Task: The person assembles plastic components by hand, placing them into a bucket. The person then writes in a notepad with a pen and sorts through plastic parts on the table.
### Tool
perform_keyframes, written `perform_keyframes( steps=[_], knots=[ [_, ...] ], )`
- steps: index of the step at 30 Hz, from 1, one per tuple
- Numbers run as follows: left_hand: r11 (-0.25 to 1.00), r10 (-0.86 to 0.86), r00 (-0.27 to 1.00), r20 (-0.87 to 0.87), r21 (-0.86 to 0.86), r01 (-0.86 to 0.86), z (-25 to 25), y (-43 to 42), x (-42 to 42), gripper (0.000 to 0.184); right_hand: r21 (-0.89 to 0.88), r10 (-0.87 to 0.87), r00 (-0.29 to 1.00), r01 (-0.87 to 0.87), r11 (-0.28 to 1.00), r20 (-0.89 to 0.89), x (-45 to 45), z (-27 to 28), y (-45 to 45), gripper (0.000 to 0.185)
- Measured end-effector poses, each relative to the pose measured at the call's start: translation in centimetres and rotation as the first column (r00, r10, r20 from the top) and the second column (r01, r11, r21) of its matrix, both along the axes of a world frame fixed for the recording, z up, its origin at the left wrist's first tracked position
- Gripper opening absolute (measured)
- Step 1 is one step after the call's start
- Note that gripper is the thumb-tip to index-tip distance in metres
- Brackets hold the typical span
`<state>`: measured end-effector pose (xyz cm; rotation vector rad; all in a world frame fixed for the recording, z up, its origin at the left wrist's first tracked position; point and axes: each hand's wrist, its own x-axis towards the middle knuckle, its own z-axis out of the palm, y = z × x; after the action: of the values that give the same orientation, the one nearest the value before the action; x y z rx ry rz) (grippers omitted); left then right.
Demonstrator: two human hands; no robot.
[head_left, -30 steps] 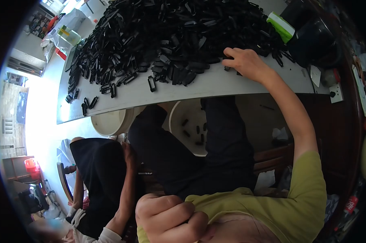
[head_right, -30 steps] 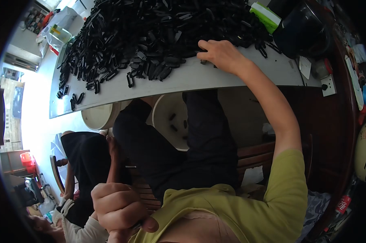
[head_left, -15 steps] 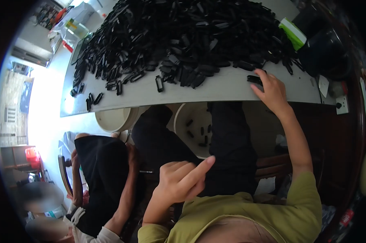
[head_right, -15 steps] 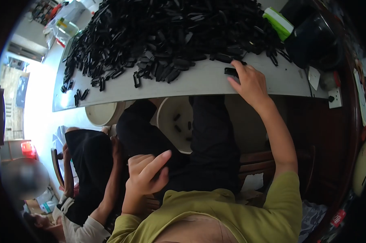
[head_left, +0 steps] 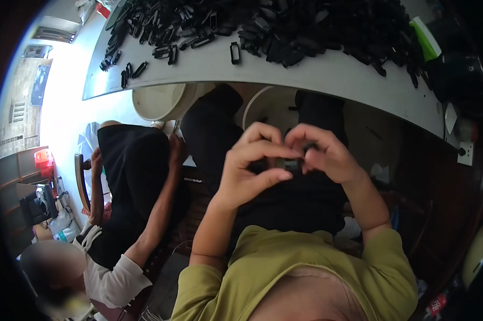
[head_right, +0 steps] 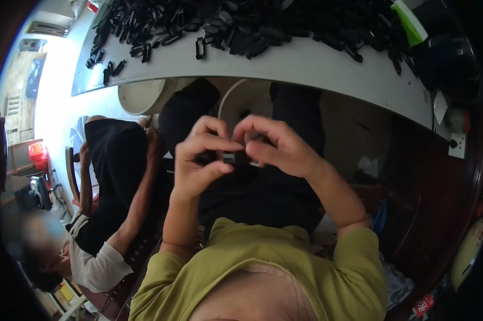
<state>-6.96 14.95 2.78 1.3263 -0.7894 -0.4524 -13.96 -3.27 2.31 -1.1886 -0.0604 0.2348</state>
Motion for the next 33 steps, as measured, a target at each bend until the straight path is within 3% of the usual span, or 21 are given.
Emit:
perform_keyframes(
  steps=[2,3,5,7,12,14,17,19,21,22,28,33],
  knots=[
    [0.997,0.071,0.983,-0.167,-0.017,-0.075,0.4,0.6,0.0,0.024,-0.057,-0.006,1.0,0.007,0.998,0.023,0.2,-0.5,0.0,0.034],
    [0.998,0.051,0.985,-0.163,-0.017,-0.054,0.4,0.8,0.1,0.022,-0.043,-0.068,0.997,0.069,0.997,0.025,0.2,-0.5,0.3,0.033],
    [0.996,0.033,0.945,-0.324,-0.072,-0.059,0.5,0.4,-0.3,0.023,-0.046,-0.185,0.982,0.184,0.982,-0.027,0.2,-0.1,1.3,0.03],
    [0.991,0.044,0.936,-0.35,-0.106,-0.086,0.3,0.1,-0.4,0.024,-0.044,-0.203,0.978,0.2,0.979,-0.051,0.3,0.2,1.5,0.027],
    [0.978,0.209,0.937,-0.279,0.039,-0.207,0.8,0.2,-0.6,0.028,-0.052,-0.225,0.974,0.225,0.973,0.001,0.5,0.6,1.8,0.021],
    [0.973,0.222,0.949,-0.222,0.105,-0.203,0.3,0.6,-0.4,0.032,-0.259,-0.189,0.963,0.236,0.937,0.195,0.9,0.5,1.6,0.02],
    [0.969,0.229,0.972,-0.056,0.114,-0.221,0.0,0.9,-0.2,0.028,-0.208,-0.153,0.983,0.172,0.963,0.102,0.5,0.9,1.9,0.009],
    [0.957,0.21,0.978,-0.014,0.207,-0.203,0.0,1.3,-0.1,0.029,-0.299,-0.129,0.992,0.127,0.946,0.014,0.3,1.4,2.0,0.009],
    [0.955,0.22,0.93,0.294,0.129,-0.267,-1.4,0.9,-0.1,0.03,-0.402,-0.153,0.988,0.138,0.905,-0.007,0.2,0.3,1.9,0.004],
    [0.95,0.206,0.948,0.24,0.181,-0.253,-1.0,1.1,-0.4,0.03,-0.382,-0.173,0.984,0.143,0.913,-0.046,0.3,0.3,2.1,0.003],
    [0.963,0.196,0.943,0.267,0.126,-0.236,-1.3,2.5,-1.0,0.027,-0.376,-0.098,0.992,0.059,0.925,-0.084,-0.1,-1.6,1.8,0.017],
    [0.959,0.198,0.938,0.284,0.14,-0.244,-0.3,4.4,-1.7,0.025,-0.175,0.03,0.987,-0.058,0.983,-0.158,0.0,-1.9,3.0,0.018]
  ],
)
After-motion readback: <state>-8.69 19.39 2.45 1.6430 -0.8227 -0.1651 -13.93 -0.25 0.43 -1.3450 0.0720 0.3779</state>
